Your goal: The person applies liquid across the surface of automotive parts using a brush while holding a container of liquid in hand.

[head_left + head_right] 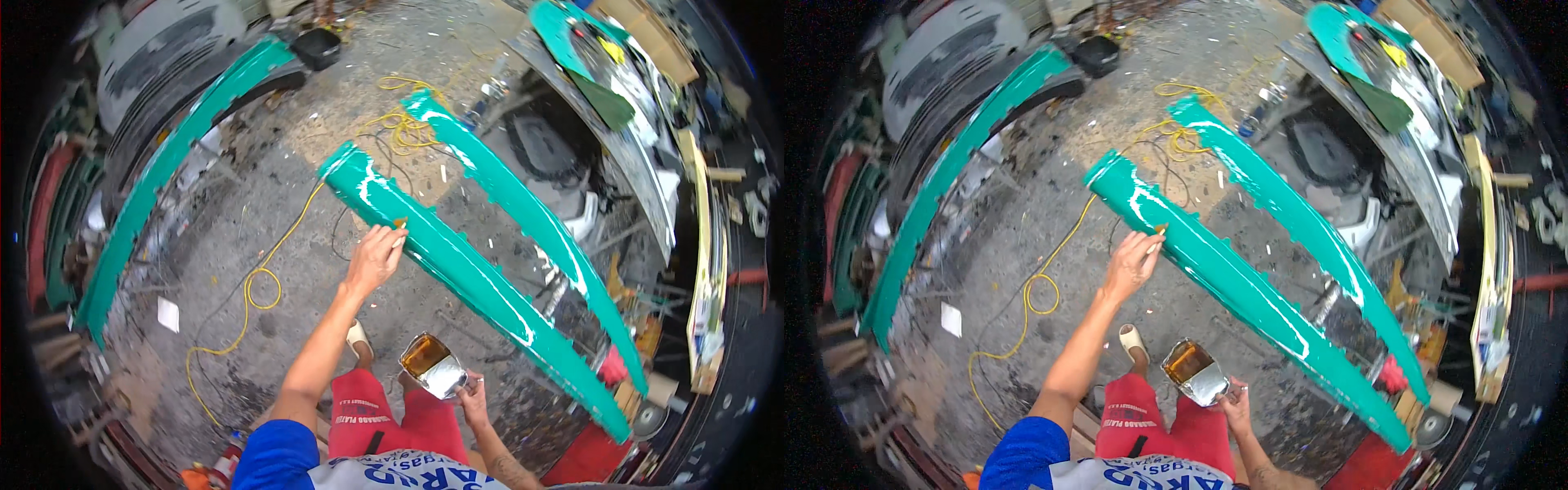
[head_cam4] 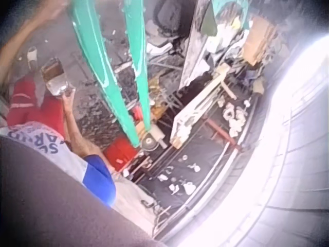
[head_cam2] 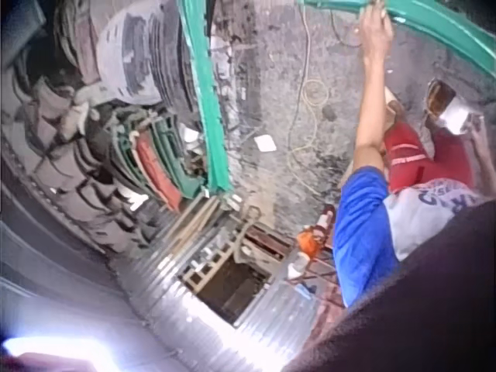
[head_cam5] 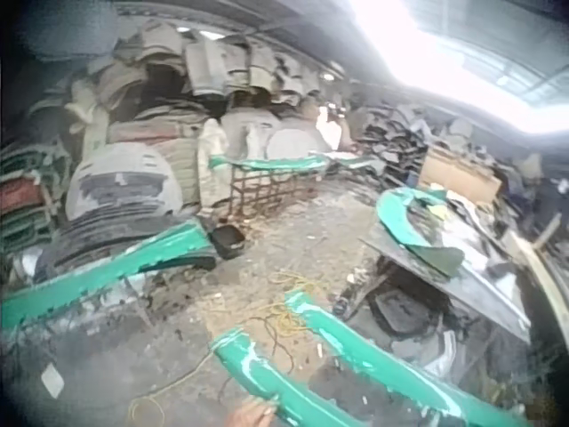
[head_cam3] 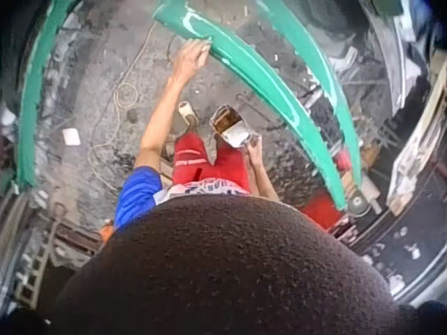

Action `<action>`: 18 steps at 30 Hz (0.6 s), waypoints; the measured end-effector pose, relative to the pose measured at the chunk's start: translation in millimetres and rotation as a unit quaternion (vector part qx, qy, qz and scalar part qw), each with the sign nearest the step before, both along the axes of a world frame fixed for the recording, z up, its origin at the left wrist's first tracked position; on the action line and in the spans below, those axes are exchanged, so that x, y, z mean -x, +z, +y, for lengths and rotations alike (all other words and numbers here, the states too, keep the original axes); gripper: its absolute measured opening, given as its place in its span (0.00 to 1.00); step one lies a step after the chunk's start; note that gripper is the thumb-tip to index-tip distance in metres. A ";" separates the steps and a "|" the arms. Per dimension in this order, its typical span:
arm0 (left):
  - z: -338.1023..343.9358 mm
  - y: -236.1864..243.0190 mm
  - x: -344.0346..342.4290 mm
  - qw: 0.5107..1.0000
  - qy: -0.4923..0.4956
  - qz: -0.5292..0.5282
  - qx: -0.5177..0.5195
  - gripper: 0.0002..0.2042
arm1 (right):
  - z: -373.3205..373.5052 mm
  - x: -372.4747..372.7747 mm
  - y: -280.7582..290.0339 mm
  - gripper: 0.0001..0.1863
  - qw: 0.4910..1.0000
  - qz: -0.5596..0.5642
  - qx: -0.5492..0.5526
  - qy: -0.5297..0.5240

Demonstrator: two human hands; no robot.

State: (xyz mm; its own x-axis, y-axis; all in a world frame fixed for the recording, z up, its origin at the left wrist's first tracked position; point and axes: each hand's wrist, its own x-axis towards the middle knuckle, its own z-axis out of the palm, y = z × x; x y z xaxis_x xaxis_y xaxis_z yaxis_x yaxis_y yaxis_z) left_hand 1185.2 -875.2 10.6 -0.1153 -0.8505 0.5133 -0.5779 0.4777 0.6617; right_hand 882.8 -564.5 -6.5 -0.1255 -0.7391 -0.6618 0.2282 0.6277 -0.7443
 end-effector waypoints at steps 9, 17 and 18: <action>-35.1 -2.7 -71.0 0.988 0.106 0.036 -0.104 0.08 | 36.6 -5.0 58.9 0.32 0.992 -0.012 0.007 -0.123; 84.4 13.0 92.3 0.980 -0.025 -0.193 -0.036 0.12 | 54.1 32.9 113.3 0.30 0.981 0.015 0.032 -0.193; 99.7 18.5 116.5 0.972 -0.061 -0.186 -0.126 0.13 | 54.5 41.4 118.5 0.28 0.980 0.022 0.035 -0.194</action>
State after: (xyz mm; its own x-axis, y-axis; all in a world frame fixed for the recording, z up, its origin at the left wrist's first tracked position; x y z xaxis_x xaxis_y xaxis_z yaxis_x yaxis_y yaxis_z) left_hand 1068.7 -775.5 29.1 -0.3616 -0.9122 0.1928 -0.7492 0.4074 0.5221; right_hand 841.4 -510.0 112.1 -0.4333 -0.6737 -0.5987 0.4072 0.4463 -0.7969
